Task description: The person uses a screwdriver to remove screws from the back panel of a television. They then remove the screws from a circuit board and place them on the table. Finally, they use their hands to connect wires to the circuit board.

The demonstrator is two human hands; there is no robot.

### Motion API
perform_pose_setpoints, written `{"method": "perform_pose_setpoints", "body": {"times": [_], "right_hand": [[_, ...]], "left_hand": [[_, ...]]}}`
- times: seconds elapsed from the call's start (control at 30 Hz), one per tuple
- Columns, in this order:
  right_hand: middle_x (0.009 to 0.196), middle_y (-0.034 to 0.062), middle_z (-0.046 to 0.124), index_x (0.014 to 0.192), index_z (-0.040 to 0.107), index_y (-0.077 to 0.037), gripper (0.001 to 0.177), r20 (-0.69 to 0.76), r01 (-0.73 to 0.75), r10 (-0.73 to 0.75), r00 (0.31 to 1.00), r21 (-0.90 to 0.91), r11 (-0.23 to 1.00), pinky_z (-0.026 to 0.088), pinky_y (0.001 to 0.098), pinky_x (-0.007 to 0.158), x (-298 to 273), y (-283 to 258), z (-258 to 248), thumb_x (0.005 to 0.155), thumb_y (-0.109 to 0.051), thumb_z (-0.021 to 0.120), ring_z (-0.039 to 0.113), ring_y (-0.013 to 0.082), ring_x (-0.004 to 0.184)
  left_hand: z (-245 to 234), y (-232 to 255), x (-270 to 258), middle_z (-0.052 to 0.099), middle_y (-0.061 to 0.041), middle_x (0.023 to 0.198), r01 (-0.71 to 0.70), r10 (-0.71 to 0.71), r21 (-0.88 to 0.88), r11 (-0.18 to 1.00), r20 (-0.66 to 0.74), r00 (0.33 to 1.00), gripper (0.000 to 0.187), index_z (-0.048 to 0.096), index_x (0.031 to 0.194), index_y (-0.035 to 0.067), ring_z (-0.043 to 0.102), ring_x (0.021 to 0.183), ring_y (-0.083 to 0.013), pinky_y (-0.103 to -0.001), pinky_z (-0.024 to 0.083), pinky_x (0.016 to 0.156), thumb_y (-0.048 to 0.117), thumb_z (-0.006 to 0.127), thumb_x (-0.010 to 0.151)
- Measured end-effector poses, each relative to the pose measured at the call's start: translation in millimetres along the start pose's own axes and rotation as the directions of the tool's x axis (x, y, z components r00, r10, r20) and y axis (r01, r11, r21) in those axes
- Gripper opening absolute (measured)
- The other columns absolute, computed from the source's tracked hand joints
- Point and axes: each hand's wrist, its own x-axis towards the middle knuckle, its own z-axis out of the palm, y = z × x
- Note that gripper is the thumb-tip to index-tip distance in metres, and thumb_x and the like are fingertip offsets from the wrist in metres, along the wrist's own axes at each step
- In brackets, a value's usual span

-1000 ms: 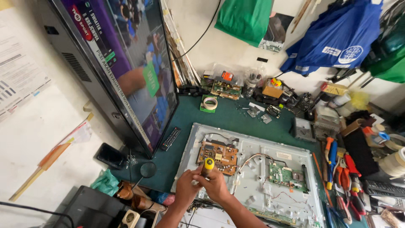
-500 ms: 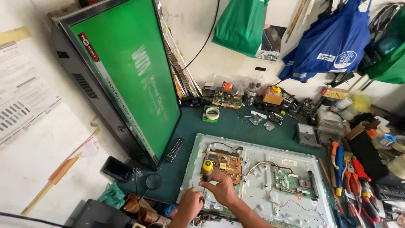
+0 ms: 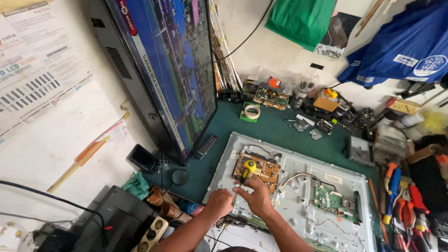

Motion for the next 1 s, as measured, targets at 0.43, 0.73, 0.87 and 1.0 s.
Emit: {"method": "perform_pose_setpoints", "body": {"times": [0.43, 0.73, 0.87, 1.0], "right_hand": [[0.111, -0.0012, 0.084, 0.113, 0.084, -0.019, 0.023, -0.199, 0.147, -0.148, 0.969, -0.021, 0.989, 0.061, 0.0333, 0.082, -9, -7, -1, 0.09, -0.024, 0.084, 0.077, 0.0145, 0.099], [0.085, 0.0092, 0.082, 0.102, 0.087, -0.019, 0.02, -0.334, 0.226, -0.2, 0.921, 0.038, 0.973, 0.062, 0.047, 0.082, -13, -14, 2, 0.085, -0.028, 0.094, 0.081, 0.0321, 0.091], [0.077, 0.0047, 0.077, 0.089, 0.084, -0.016, 0.021, -0.377, 0.294, -0.272, 0.885, 0.0, 0.956, 0.061, 0.0407, 0.079, -10, -9, 5, 0.08, -0.028, 0.098, 0.078, 0.0282, 0.081], [0.076, 0.007, 0.075, 0.087, 0.081, -0.013, 0.014, -0.348, 0.307, -0.292, 0.891, -0.011, 0.952, 0.062, 0.0422, 0.077, -16, -8, -1, 0.087, -0.022, 0.092, 0.078, 0.0318, 0.078]], "left_hand": [[-12, 1, -3, 0.074, -0.005, 0.107, 0.049, -0.054, 0.039, 0.998, 0.125, 0.991, 0.013, 0.081, 0.097, 0.015, 0.07, 0.097, -0.0308, -0.048, 0.058, 0.085, 0.025, 0.074, 0.091], [7, -10, 1, 0.069, -0.012, 0.088, -0.012, 0.013, -0.024, 1.0, 0.023, 1.0, 0.022, 0.075, 0.083, 0.006, 0.071, 0.086, -0.0355, -0.053, 0.063, 0.076, 0.029, 0.077, 0.083], [3, -10, 0, 0.071, -0.013, 0.09, -0.044, 0.044, 0.009, 0.999, 0.069, 0.997, 0.02, 0.077, 0.085, 0.006, 0.072, 0.088, -0.0361, -0.052, 0.064, 0.078, 0.026, 0.077, 0.084], [-2, -11, -3, 0.069, -0.014, 0.087, -0.088, 0.09, -0.027, 0.996, 0.082, 0.993, 0.021, 0.075, 0.086, 0.005, 0.07, 0.085, -0.0378, -0.054, 0.063, 0.076, 0.025, 0.075, 0.087]]}}
